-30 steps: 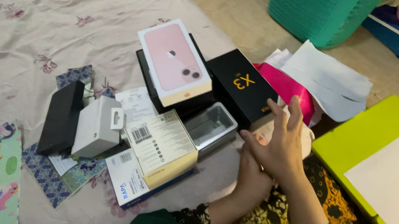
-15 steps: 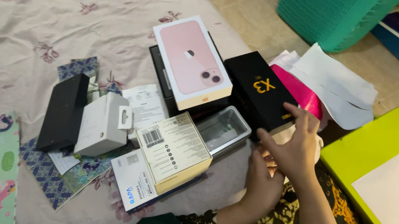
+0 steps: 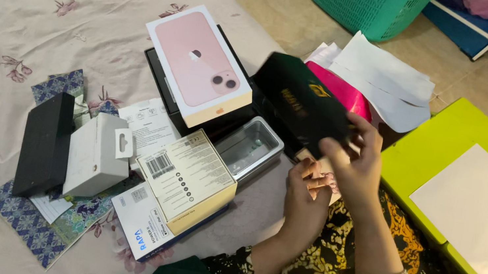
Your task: The person cuts a sheet of patterned wrapping paper in half with scissors, then places a black phone box on the paper and wraps it by folding the paper around the box and securing the edges with tape. The wrapped box is held and inspected at the end.
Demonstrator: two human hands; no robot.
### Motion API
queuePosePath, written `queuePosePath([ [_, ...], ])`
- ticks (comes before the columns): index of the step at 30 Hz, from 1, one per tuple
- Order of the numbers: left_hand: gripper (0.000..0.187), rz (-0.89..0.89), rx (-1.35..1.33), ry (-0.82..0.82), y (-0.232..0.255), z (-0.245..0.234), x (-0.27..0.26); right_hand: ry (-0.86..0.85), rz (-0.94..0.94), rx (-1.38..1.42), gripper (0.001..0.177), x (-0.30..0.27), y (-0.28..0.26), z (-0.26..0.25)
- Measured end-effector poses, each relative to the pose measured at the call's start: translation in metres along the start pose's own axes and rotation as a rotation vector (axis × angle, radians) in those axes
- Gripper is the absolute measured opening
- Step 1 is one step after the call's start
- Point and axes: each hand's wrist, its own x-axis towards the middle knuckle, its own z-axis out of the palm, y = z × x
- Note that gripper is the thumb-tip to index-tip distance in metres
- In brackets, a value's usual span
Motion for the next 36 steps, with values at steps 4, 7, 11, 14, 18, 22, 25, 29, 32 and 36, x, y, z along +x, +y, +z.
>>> queuePosePath([
  [4,0.061,0.004,-0.057,-0.025,0.004,0.002,0.001,-0.072,-0.223,-0.667,0.082,-0.002,-0.015,0.008],
  [7,0.061,0.007,-0.048,-0.048,0.005,-0.001,0.0,-0.082,-0.331,-0.568,0.084,-0.001,-0.016,0.012],
  [11,0.063,-0.012,0.007,-0.066,0.005,-0.003,-0.001,-0.134,-0.27,-0.48,0.089,0.0,-0.013,0.013],
  [14,0.061,-0.016,-0.047,-0.075,0.005,-0.002,0.0,-0.109,-0.244,-0.482,0.089,-0.001,-0.017,0.015],
  [18,0.067,0.016,-0.158,-0.067,0.006,0.0,0.0,-0.067,-0.12,-0.567,0.088,-0.006,-0.024,0.012],
  [22,0.06,0.062,-0.268,-0.05,0.012,0.0,-0.004,-0.072,-0.037,-0.201,0.081,-0.013,-0.021,-0.007],
  [25,0.059,0.178,-0.447,-0.073,0.017,-0.004,-0.007,-0.113,0.163,0.19,0.079,-0.03,-0.014,-0.044],
  [29,0.055,0.103,-0.329,-0.07,0.017,-0.011,-0.002,-0.155,0.189,0.172,0.084,-0.079,-0.008,-0.118],
  [32,0.054,-0.174,-0.56,-0.166,0.01,-0.003,-0.001,-0.128,0.062,-0.027,0.089,-0.122,-0.003,-0.16],
  [36,0.057,-0.328,-0.639,-0.535,-0.004,0.003,-0.011,0.02,0.031,-0.285,0.091,-0.174,-0.006,-0.191],
])
